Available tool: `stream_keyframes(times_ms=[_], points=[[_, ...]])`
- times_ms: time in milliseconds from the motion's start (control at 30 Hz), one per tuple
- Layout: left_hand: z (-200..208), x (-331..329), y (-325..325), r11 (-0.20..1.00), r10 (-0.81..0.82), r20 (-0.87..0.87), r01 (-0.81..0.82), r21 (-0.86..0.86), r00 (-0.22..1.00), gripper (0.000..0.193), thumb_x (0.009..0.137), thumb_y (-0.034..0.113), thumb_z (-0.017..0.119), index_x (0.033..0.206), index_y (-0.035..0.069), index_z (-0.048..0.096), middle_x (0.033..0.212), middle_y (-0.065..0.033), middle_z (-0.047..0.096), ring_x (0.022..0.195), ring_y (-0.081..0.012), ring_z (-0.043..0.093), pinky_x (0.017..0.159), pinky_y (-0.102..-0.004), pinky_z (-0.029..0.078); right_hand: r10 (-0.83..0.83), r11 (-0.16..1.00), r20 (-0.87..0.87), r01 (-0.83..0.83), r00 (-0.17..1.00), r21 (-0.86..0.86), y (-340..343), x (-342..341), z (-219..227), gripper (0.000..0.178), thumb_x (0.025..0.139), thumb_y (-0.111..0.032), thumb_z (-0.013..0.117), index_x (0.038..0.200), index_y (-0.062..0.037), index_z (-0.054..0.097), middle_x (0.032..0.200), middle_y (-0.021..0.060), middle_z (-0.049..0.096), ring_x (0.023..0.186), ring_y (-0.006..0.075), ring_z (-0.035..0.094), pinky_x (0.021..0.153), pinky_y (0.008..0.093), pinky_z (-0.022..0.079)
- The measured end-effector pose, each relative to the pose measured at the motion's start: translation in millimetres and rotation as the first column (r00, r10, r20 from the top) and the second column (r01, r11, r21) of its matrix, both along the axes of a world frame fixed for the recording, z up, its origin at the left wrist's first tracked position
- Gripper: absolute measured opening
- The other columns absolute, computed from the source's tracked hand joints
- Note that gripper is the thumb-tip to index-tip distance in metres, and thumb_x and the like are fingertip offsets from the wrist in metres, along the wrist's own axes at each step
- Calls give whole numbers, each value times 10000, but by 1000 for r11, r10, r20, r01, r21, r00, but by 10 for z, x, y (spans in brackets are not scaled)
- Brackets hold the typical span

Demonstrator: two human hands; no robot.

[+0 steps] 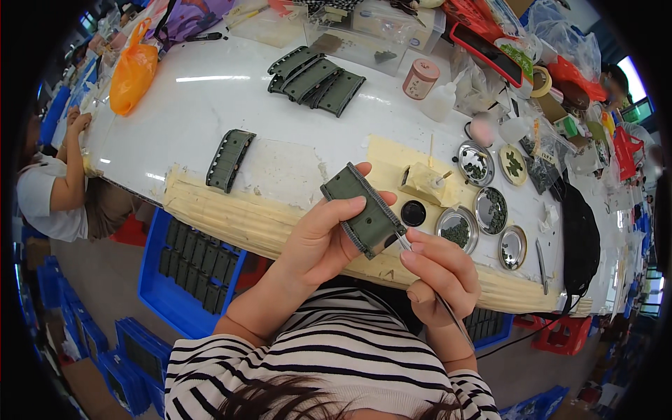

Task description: Assembling small plastic components into a toy tank chassis using a precision tool.

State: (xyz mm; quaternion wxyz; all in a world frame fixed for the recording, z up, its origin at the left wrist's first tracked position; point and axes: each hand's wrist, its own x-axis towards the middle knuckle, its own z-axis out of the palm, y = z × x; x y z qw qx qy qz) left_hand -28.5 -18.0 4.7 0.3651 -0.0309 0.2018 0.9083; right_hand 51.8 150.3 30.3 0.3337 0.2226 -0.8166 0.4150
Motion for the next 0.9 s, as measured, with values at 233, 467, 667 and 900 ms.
stream_keyframes(times_ms=[233, 467, 667, 900], points=[[-21, -3, 0, 1000, -19, 9, 18, 19, 1000, 475, 936, 112, 530, 1377, 150, 357, 1181, -177, 594, 1002, -245, 649, 809, -379, 567, 52, 998, 25, -51, 998, -30, 34, -6, 21, 346, 756, -214, 744, 1020, 4, 691, 971, 115, 639, 955, 301, 666, 770, 338, 556], [-20, 2, 14, 998, -38, 27, 36, 57, 999, 458, 941, 108, 521, 1369, 152, 363, 1176, -174, 597, 998, -242, 648, 810, -375, 565, 57, 995, 9, -56, 998, -78, 72, -40, -19, 287, 774, -184, 731, 977, 16, 697, 938, 122, 645, 927, 305, 669, 762, 341, 558], [-36, 11, 37, 995, -48, 56, 43, 92, 997, 435, 944, 103, 515, 1355, 148, 379, 1179, -170, 596, 1035, -232, 633, 840, -368, 557, 31, 996, -21, -33, 999, -84, 55, -36, -59, 272, 840, -234, 670, 935, 19, 694, 922, 127, 643, 896, 304, 675, 746, 339, 552], [-50, 12, 41, 992, -66, 59, 59, 111, 996, 421, 942, 97, 513, 1342, 140, 391, 1170, -167, 598, 1086, -228, 605, 860, -366, 550, 69, 993, -26, -71, 997, -95, 85, -35, -69, 262, 795, -184, 716, 956, 22, 697, 922, 122, 647, 919, 312, 673, 751, 344, 558]])
